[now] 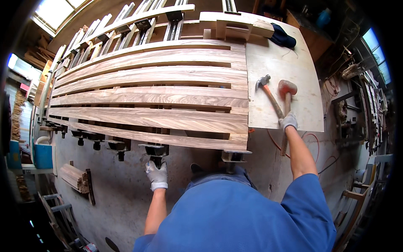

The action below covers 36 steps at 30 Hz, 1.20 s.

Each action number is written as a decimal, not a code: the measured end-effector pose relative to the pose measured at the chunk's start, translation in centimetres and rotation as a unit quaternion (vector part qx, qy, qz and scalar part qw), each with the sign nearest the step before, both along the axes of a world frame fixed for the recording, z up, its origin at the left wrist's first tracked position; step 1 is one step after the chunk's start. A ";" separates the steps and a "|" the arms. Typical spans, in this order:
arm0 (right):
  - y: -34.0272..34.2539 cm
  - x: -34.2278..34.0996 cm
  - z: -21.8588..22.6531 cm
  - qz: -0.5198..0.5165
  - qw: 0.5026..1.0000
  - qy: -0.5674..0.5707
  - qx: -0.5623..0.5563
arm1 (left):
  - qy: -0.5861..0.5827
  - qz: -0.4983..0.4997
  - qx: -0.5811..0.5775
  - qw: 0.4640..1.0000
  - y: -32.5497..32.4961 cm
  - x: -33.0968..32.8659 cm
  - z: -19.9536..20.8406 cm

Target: The person uses a wooden mallet to tap and align a series of long wooden planks arranged on a workbench. The planks are held in place by clamps, and the person systematically moves along the assembly, striking the wood to ensure proper fit.

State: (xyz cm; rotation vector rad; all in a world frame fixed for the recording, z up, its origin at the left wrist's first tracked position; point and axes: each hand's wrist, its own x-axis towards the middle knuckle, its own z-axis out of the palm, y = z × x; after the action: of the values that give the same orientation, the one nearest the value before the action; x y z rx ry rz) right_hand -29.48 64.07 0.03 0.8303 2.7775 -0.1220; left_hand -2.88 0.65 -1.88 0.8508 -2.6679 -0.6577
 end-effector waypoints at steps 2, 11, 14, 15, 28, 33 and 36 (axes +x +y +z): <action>-0.3 0.0 0.2 0.001 1.000 0.003 -0.001 | 0.023 0.028 0.109 0.993 -0.9 0.4 -1.3; -1.0 -0.1 1.1 -0.004 1.000 0.000 -0.002 | 0.094 0.209 0.856 0.464 -4.8 0.4 -5.3; -1.9 -0.3 1.9 -0.010 1.000 -0.010 -0.010 | 0.081 0.271 0.745 0.605 -4.6 0.6 -6.1; -1.7 -0.3 1.8 -0.007 1.000 -0.012 -0.011 | 0.073 0.302 0.675 0.669 -3.7 -0.1 -5.3; 2.9 -0.5 -3.5 0.015 0.999 -0.025 0.044 | -0.016 -0.051 0.179 0.982 -3.3 0.9 -4.4; -1.2 -0.3 0.5 -0.015 1.000 -0.007 -0.014 | 0.058 0.248 0.768 0.587 -4.7 0.4 -5.3; -0.5 0.0 0.5 0.009 1.000 0.001 0.006 | 0.030 0.280 0.759 0.587 -3.7 -0.5 -4.6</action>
State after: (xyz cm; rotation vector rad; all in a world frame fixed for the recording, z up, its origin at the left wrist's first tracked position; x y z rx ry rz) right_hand -29.48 63.61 0.52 0.8076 2.7902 -0.1036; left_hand -3.37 -3.08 -6.49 1.7022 -0.9164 -2.6118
